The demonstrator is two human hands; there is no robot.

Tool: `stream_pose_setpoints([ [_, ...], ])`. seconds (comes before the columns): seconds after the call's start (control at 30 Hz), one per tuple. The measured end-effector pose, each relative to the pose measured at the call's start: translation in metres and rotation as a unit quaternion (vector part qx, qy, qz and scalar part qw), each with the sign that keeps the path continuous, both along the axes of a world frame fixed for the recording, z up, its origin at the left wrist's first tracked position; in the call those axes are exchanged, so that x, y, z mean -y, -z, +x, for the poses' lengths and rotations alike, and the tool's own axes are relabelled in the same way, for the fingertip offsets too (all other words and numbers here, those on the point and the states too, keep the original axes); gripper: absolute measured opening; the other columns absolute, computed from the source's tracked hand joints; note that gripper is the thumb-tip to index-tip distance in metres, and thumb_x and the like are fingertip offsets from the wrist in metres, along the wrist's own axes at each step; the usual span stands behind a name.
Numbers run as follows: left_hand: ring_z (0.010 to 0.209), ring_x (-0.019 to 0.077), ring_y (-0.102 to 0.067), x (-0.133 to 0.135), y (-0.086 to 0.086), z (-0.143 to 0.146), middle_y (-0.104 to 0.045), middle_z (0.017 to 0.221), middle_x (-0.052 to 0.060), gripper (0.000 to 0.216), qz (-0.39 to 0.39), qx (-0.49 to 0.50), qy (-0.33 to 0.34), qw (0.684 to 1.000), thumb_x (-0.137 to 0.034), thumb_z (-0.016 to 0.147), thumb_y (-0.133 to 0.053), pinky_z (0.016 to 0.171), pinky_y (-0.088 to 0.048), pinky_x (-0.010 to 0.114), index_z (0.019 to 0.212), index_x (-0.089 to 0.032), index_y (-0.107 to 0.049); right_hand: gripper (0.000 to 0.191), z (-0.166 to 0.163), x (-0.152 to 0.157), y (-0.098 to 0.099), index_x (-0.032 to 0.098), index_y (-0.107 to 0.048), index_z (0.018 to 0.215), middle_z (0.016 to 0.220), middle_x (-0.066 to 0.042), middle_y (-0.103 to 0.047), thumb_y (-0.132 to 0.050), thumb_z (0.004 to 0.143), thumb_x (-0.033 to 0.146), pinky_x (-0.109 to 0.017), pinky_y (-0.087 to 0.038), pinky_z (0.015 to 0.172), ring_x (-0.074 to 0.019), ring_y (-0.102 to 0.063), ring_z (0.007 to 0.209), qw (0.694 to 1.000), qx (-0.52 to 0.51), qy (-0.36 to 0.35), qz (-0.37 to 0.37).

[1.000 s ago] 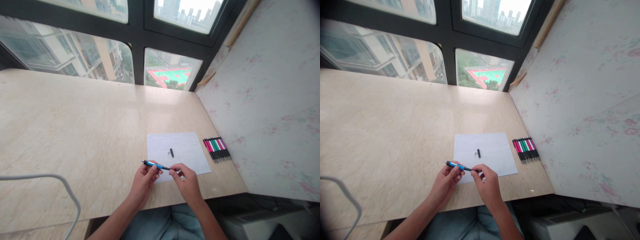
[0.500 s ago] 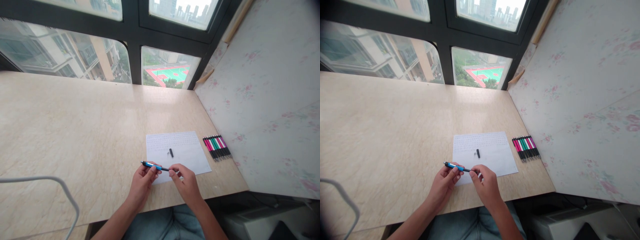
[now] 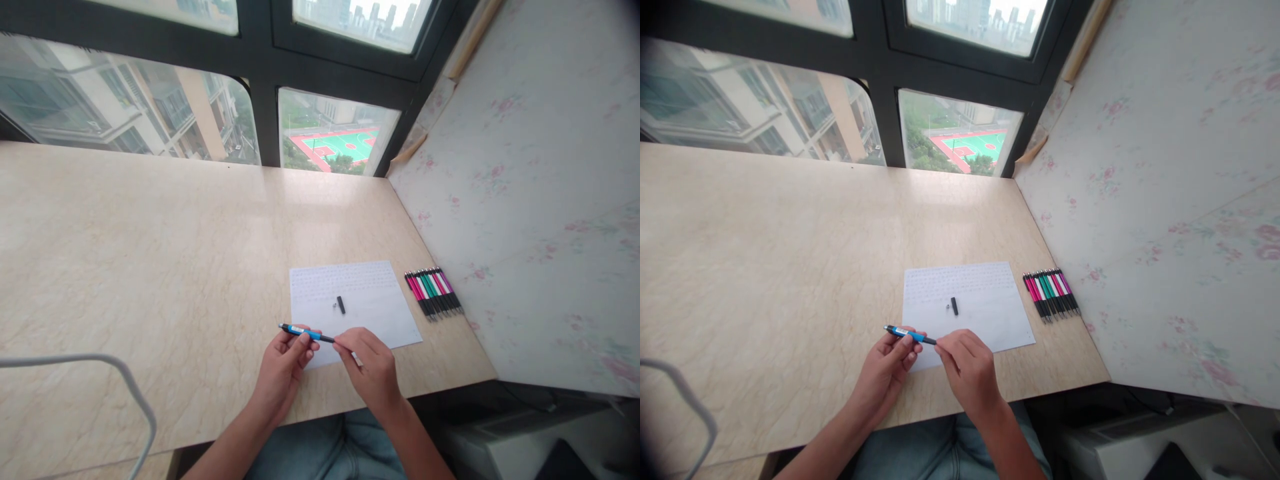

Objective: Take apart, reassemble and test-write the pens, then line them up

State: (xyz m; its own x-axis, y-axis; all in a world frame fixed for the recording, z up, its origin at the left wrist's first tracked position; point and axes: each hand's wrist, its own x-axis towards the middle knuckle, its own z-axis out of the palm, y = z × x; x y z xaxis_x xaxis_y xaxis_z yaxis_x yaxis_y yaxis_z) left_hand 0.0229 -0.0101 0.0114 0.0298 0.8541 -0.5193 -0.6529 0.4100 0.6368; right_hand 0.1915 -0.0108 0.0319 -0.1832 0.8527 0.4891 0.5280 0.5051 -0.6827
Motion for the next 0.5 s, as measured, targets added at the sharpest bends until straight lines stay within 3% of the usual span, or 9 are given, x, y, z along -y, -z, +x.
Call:
stream_pose_setpoints([
  [0.13,0.066,0.0089,-0.064,0.0004,-0.0005,-0.0002,-0.073,0.084,0.006,0.031,0.0,0.002,-0.004,1.0,-0.026,0.066,-0.085,0.058,-0.052,0.014,0.088,-0.012,-0.067,0.016,0.0017,-0.0018,-0.0023,0.021,-0.068,0.092,0.083,-0.006,-0.072,-0.059,0.088,0.008,-0.032,-0.054,0.075,-0.0188,-0.066,0.08,1.0,-0.008,-0.011,0.008],
  [0.23,0.065,0.0089,-0.064,0.0003,-0.0002,-0.0003,-0.073,0.084,0.007,0.032,-0.01,0.004,0.0,1.0,-0.024,0.064,-0.086,0.057,-0.052,0.014,0.087,-0.012,-0.067,0.014,0.0014,-0.0018,-0.0035,0.021,-0.069,0.088,0.082,-0.006,-0.072,-0.06,0.088,0.011,-0.031,-0.055,0.074,-0.0185,-0.067,0.078,0.999,-0.034,0.005,-0.028],
  [0.37,0.068,0.0094,-0.065,-0.0006,0.0015,-0.0008,-0.074,0.086,0.007,0.031,0.001,-0.001,0.002,1.0,-0.025,0.067,-0.084,0.06,-0.052,0.014,0.089,-0.013,-0.066,0.007,-0.0016,0.0007,0.0003,0.019,-0.071,0.082,0.074,-0.005,-0.073,-0.064,0.085,0.021,-0.026,-0.054,0.063,-0.0175,-0.068,0.067,0.975,-0.111,0.053,-0.183],
  [0.5,0.069,0.0103,-0.065,-0.0006,0.0014,-0.0012,-0.075,0.087,0.006,0.03,0.01,-0.017,0.011,1.0,-0.026,0.068,-0.084,0.062,-0.051,0.016,0.088,-0.015,-0.065,0.018,-0.0024,0.0023,0.0043,0.016,-0.068,0.081,0.069,-0.006,-0.073,-0.064,0.086,0.034,-0.024,-0.052,0.055,-0.0171,-0.067,0.06,0.928,-0.195,0.064,-0.31],
])
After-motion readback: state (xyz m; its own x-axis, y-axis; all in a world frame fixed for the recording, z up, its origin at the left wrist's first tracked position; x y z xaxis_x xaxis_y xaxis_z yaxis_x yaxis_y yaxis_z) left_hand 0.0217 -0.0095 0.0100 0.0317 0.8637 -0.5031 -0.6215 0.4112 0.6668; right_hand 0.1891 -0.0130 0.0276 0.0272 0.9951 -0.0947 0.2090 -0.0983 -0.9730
